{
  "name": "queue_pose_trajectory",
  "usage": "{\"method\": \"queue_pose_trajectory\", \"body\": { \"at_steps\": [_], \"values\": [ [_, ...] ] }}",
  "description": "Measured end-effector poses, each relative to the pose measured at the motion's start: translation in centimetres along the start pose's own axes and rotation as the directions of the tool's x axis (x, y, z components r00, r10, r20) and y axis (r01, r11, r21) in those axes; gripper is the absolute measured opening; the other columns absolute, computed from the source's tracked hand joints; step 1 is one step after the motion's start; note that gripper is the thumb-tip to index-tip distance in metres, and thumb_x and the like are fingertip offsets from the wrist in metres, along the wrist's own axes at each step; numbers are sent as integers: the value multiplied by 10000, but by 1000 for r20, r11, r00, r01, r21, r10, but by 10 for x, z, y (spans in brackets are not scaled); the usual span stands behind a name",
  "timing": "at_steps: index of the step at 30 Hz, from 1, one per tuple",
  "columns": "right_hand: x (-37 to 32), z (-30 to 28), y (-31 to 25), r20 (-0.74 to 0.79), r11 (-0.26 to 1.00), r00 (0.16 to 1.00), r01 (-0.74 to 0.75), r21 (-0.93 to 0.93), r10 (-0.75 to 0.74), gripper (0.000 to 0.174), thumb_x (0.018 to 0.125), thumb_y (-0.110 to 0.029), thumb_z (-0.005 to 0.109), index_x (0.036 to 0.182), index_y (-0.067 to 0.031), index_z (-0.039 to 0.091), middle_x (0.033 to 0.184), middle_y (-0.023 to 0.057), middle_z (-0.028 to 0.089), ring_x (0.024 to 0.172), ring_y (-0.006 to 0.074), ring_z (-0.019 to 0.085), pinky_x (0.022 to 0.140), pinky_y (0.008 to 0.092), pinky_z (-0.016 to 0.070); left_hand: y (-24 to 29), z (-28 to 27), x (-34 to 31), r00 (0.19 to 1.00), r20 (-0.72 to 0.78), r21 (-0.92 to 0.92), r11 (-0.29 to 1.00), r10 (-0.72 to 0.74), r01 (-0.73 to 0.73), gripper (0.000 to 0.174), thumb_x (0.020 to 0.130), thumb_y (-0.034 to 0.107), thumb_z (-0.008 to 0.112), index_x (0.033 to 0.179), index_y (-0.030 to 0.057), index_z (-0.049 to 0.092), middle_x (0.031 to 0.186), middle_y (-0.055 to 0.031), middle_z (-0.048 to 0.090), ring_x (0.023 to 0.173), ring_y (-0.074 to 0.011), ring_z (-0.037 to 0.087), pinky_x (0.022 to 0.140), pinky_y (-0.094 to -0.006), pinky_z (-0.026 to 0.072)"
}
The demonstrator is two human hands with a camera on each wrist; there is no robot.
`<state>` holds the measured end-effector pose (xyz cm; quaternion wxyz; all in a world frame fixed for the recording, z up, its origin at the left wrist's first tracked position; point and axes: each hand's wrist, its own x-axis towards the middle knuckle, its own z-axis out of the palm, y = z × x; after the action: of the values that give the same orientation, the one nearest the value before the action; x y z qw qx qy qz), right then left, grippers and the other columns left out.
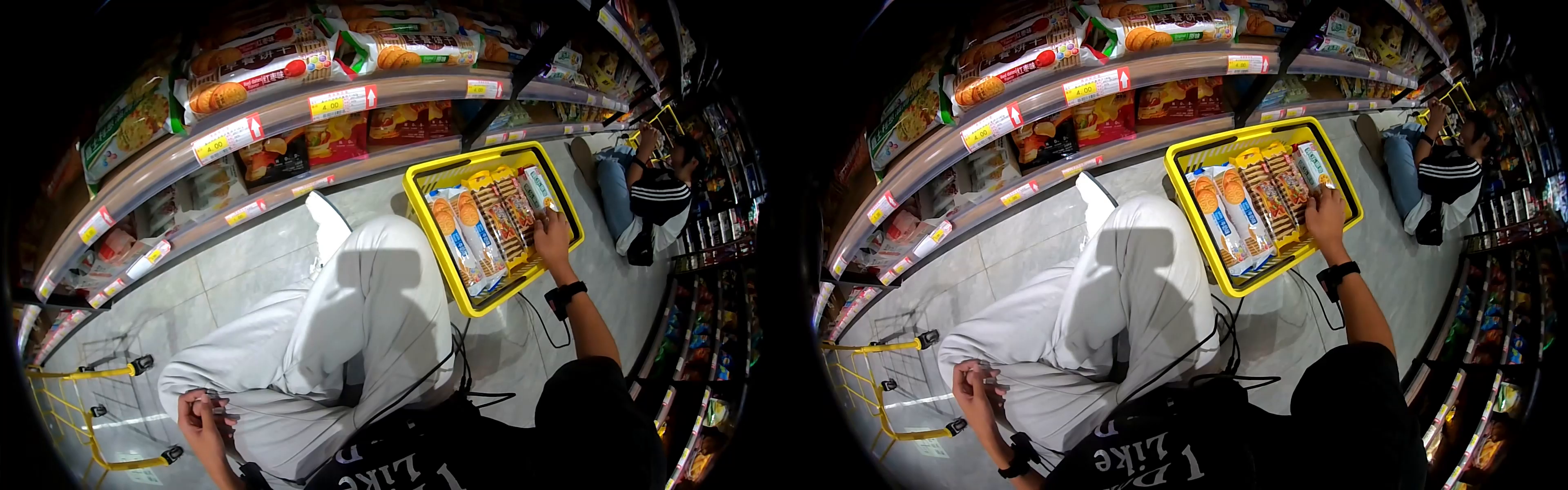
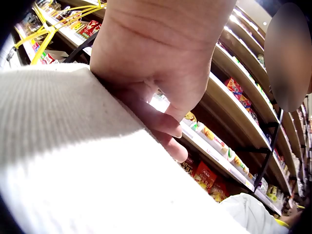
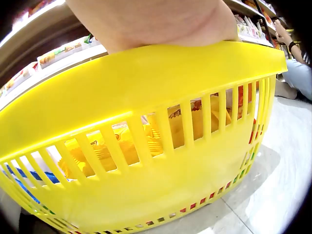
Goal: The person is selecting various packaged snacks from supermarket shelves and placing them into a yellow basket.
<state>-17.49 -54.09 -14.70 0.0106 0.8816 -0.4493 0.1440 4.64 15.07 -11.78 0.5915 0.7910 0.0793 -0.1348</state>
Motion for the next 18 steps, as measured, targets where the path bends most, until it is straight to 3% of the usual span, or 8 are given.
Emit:
{"method": "queue_pose_trajectory", "body": {
  "at_steps": [5, 7, 11, 13, 14, 16, 18],
  "values": [
    [-4, -6, -6, 87, 999, 996, -11, 34, 8, 390, 872, -180, 602, 1231, -33, 642, 1243, 197, 552, 1112, 417, 513, 974, 516, 401, 0, 0, 0, 1000, 8, 0, 1000, 22, -22, 193, 1014, 225, 588, 1052, 43, 537, 785, -130, 699, 439, -132, 591, 337, -212, 362],
    [-10, -19, -23, 22, 986, 997, 72, -149, -69, 393, 859, -167, 596, 1226, -36, 646, 1312, 194, 508, 1147, 421, 503, 981, 533, 392, 0, 0, 0, 999, 16, -1, 999, 33, -33, 190, 1014, 224, 589, 1054, 46, 538, 788, -130, 701, 440, -128, 590, 339, -210, 360],
    [-11, -7, -15, -135, 943, 972, 145, -299, -193, 331, 843, -132, 602, 1154, -32, 653, 1327, 190, 485, 1123, 418, 512, 963, 520, 409, 3, 2, -1, 1000, 0, 3, 1000, 13, -13, 191, 1013, 224, 592, 1053, 46, 538, 788, -128, 702, 439, -124, 587, 341, -210, 358],
    [-4, -3, -7, -24, 995, 997, 77, 65, -76, 271, 833, -99, 603, 1094, -31, 628, 1276, 205, 502, 1100, 417, 518, 946, 505, 428, 3, 2, -1, 1000, -6, 14, 1000, 6, -6, 188, 1013, 222, 590, 1050, 45, 538, 785, -125, 702, 439, -122, 587, 342, -211, 358],
    [-3, -1, -4, -23, 995, 997, 78, 65, -76, 271, 833, -99, 603, 1094, -31, 628, 1276, 205, 502, 1100, 417, 518, 946, 505, 428, 2, 2, 0, 1000, -7, 14, 1000, 5, -5, 188, 1013, 222, 590, 1050, 45, 538, 785, -125, 702, 439, -122, 587, 342, -211, 358],
    [-1, -7, -6, 128, 997, 992, -1, 82, -10, 275, 828, -77, 600, 1098, -28, 582, 1250, 227, 506, 1105, 424, 524, 941, 493, 447, -1, 1, 0, 1000, -4, -10, 1000, 20, -20, 185, 1013, 220, 588, 1047, 45, 538, 782, -123, 702, 439, -121, 588, 341, -212, 356],
    [-1, -8, -8, 141, 995, 990, -10, 95, -3, 307, 833, -92, 597, 1132, -28, 564, 1241, 235, 508, 1137, 435, 505, 988, 505, 418, 0, 2, -1, 1000, -3, -5, 1000, 23, -23, 185, 1014, 220, 587, 1046, 45, 538, 781, -123, 702, 439, -121, 590, 341, -212, 356]
  ]
}}
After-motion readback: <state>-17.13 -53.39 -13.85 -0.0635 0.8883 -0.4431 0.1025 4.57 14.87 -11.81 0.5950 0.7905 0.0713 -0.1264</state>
